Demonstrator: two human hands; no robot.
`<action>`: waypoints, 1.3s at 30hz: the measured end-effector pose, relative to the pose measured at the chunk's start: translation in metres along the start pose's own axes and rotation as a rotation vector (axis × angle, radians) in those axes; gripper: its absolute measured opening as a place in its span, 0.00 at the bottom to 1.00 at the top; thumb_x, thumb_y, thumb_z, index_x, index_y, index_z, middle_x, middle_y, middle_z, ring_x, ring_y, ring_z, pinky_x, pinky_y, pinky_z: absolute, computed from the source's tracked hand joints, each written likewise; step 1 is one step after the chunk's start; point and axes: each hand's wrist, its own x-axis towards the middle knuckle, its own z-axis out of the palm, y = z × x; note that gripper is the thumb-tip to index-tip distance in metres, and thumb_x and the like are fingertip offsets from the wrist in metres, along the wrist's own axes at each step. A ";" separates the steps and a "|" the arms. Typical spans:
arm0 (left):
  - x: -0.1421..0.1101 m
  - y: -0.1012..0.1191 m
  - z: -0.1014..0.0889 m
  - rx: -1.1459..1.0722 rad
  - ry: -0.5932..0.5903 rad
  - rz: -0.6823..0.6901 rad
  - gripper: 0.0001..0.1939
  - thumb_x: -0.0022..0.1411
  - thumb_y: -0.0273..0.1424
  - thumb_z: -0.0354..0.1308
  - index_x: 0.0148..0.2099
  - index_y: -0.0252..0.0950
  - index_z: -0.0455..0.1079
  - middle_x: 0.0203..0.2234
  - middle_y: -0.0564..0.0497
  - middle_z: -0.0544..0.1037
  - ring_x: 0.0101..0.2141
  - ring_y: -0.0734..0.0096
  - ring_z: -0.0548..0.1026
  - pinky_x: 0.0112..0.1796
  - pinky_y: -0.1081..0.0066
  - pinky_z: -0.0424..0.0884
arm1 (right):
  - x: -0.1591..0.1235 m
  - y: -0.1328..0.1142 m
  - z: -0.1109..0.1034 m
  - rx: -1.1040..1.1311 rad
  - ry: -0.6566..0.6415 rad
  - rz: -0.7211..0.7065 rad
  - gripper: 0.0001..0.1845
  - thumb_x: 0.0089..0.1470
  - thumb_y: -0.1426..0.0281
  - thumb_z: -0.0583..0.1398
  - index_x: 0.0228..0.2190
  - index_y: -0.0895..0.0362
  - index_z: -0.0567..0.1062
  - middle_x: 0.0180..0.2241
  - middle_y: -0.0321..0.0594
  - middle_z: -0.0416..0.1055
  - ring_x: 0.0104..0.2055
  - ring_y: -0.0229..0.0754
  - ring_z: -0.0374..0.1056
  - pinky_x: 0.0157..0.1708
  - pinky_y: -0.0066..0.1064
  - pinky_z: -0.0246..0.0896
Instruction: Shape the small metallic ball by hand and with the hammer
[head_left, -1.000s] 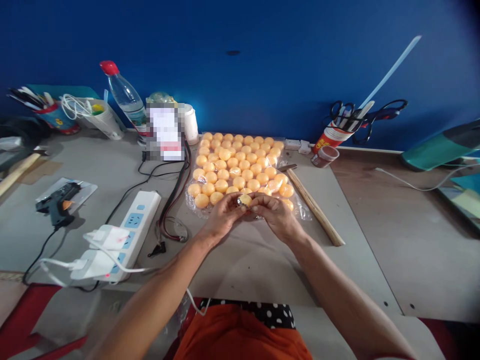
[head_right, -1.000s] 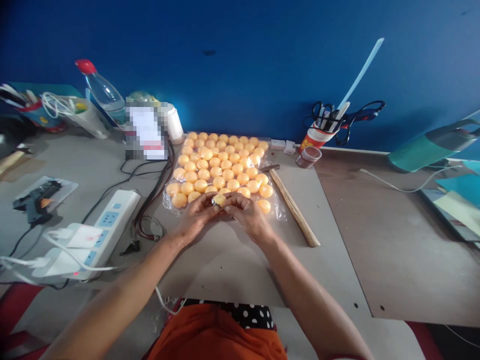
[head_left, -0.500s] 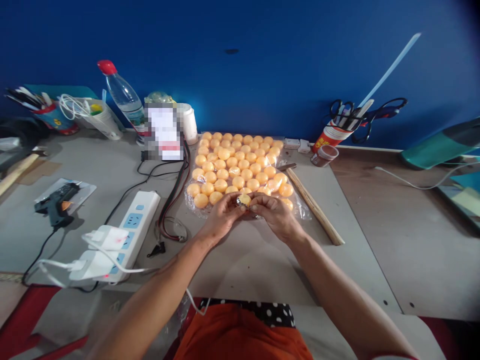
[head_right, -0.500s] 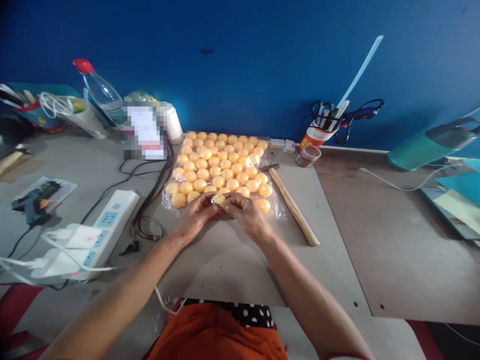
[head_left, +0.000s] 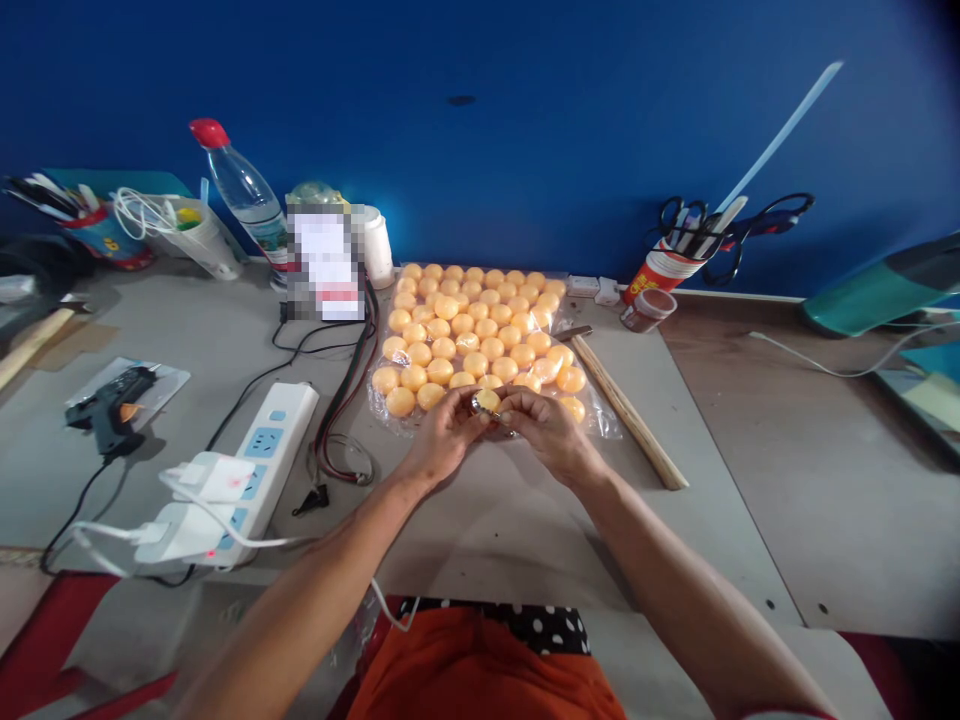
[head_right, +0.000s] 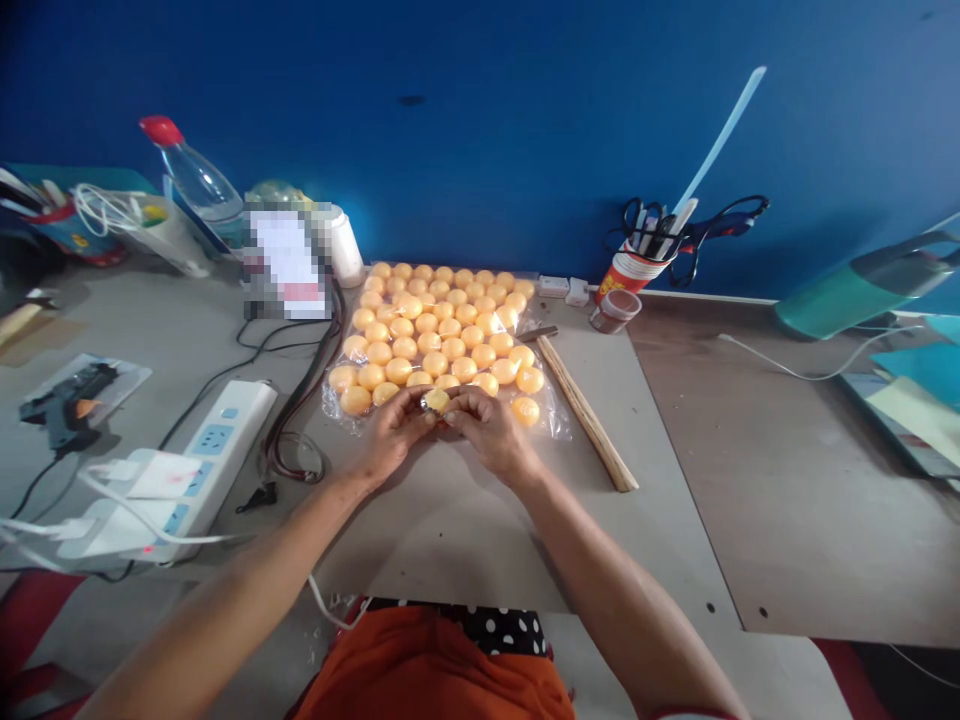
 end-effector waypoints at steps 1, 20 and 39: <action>0.000 0.000 0.000 0.000 -0.002 0.000 0.28 0.50 0.43 0.71 0.49 0.34 0.70 0.37 0.48 0.78 0.37 0.66 0.76 0.42 0.65 0.73 | 0.000 0.000 0.000 0.004 0.003 0.003 0.12 0.46 0.61 0.67 0.22 0.56 0.74 0.36 0.39 0.73 0.36 0.40 0.67 0.38 0.35 0.67; -0.003 -0.003 0.002 0.060 0.042 0.031 0.24 0.52 0.39 0.69 0.48 0.35 0.70 0.41 0.47 0.79 0.40 0.63 0.76 0.42 0.65 0.73 | 0.000 0.005 0.002 -0.054 0.059 0.026 0.08 0.46 0.66 0.65 0.22 0.56 0.73 0.31 0.38 0.72 0.34 0.40 0.66 0.36 0.32 0.66; -0.002 -0.011 0.004 0.004 0.046 0.076 0.24 0.52 0.41 0.69 0.47 0.36 0.68 0.40 0.47 0.79 0.41 0.63 0.76 0.44 0.64 0.72 | 0.001 0.010 0.009 -0.006 0.136 0.067 0.06 0.42 0.67 0.64 0.21 0.56 0.73 0.30 0.37 0.73 0.32 0.39 0.66 0.33 0.33 0.66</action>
